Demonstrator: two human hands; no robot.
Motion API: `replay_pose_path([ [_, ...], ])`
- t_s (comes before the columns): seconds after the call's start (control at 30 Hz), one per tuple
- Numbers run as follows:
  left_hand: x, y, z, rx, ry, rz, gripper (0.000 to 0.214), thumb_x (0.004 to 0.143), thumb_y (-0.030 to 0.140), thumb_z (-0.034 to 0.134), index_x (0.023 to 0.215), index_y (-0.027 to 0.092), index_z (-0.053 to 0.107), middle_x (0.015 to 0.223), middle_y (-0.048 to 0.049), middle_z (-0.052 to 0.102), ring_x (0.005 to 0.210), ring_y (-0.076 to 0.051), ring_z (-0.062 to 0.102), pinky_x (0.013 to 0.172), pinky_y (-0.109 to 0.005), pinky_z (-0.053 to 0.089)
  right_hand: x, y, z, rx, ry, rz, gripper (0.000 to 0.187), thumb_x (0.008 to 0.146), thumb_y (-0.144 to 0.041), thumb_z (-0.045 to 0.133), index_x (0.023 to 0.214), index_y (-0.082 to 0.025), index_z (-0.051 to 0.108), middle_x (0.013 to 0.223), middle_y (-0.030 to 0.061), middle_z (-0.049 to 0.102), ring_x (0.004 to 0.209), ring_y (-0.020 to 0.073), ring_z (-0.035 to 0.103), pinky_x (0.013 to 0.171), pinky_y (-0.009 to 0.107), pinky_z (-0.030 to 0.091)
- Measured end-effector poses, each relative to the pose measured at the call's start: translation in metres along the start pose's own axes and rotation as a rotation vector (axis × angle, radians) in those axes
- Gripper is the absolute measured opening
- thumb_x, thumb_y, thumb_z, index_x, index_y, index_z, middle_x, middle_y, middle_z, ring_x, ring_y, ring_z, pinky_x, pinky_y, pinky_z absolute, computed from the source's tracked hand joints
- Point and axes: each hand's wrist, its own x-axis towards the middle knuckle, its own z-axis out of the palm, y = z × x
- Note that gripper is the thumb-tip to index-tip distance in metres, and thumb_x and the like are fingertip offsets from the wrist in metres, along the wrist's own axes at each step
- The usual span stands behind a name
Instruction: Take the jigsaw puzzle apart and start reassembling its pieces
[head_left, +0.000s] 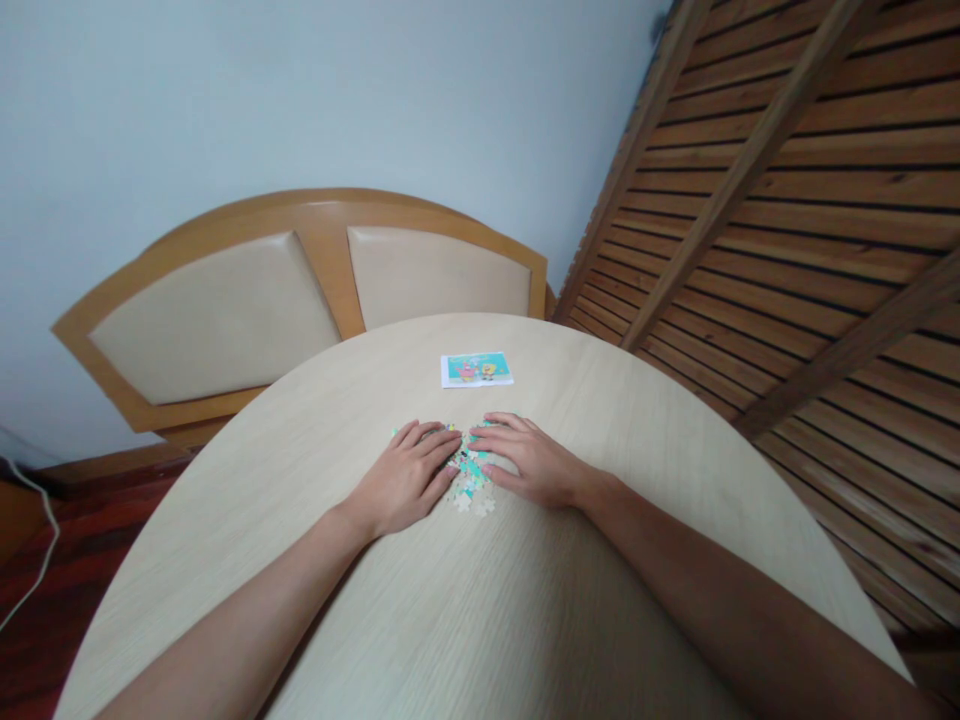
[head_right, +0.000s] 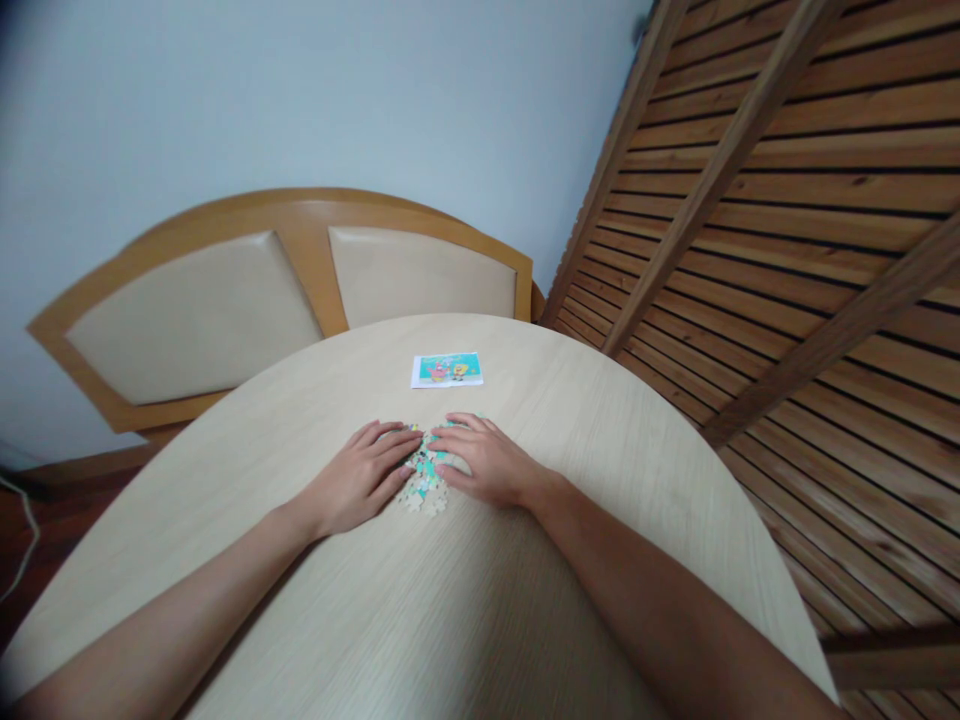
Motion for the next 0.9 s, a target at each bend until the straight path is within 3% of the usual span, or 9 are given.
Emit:
replay_pose_path([
  [0.3, -0.0002, -0.0015, 0.0025, -0.028, 0.03, 0.007, 0.037, 0.104, 0.035, 0.045, 0.134, 0.021, 0.06, 0.14, -0.009, 0.059, 0.132, -0.029, 0.047, 0.112, -0.052, 0.038, -0.0005, 0.004, 0.0034, 0.003, 0.001, 0.071, 0.042, 0.099, -0.042, 0.052, 0.134, -0.022, 0.062, 0.146, 0.0094, 0.056, 0.141, 0.0309, 0.039, 0.115, 0.054, 0.035],
  [0.5, -0.0008, -0.0031, 0.0053, -0.08, 0.065, -0.004, 0.036, 0.104, 0.035, 0.045, 0.133, 0.019, 0.059, 0.136, -0.0118, 0.06, 0.128, -0.027, 0.05, 0.111, -0.05, 0.041, -0.0005, 0.0026, 0.0012, 0.019, 0.017, -0.002, 0.036, 0.099, -0.038, 0.053, 0.13, -0.023, 0.063, 0.137, 0.0074, 0.062, 0.139, 0.0297, 0.04, 0.114, 0.052, 0.036],
  [0.73, -0.0017, -0.0027, 0.0048, -0.079, 0.068, -0.009, 0.031, 0.104, 0.035, 0.045, 0.124, 0.017, 0.06, 0.138, -0.0119, 0.059, 0.131, -0.027, 0.048, 0.111, -0.05, 0.041, -0.0006, 0.005, 0.0024, 0.016, 0.038, -0.085, 0.023, 0.098, -0.037, 0.057, 0.108, -0.022, 0.071, 0.129, 0.0059, 0.066, 0.137, 0.0297, 0.043, 0.115, 0.052, 0.035],
  [0.9, -0.0021, -0.004, 0.0062, -0.046, 0.058, -0.012, 0.037, 0.105, 0.036, 0.044, 0.132, 0.016, 0.059, 0.14, -0.0114, 0.059, 0.131, -0.028, 0.049, 0.112, -0.05, 0.041, -0.0002, 0.0063, 0.0044, 0.006, 0.071, -0.123, 0.024, 0.097, -0.035, 0.057, 0.111, -0.022, 0.072, 0.127, 0.0059, 0.069, 0.13, 0.0284, 0.05, 0.114, 0.051, 0.037],
])
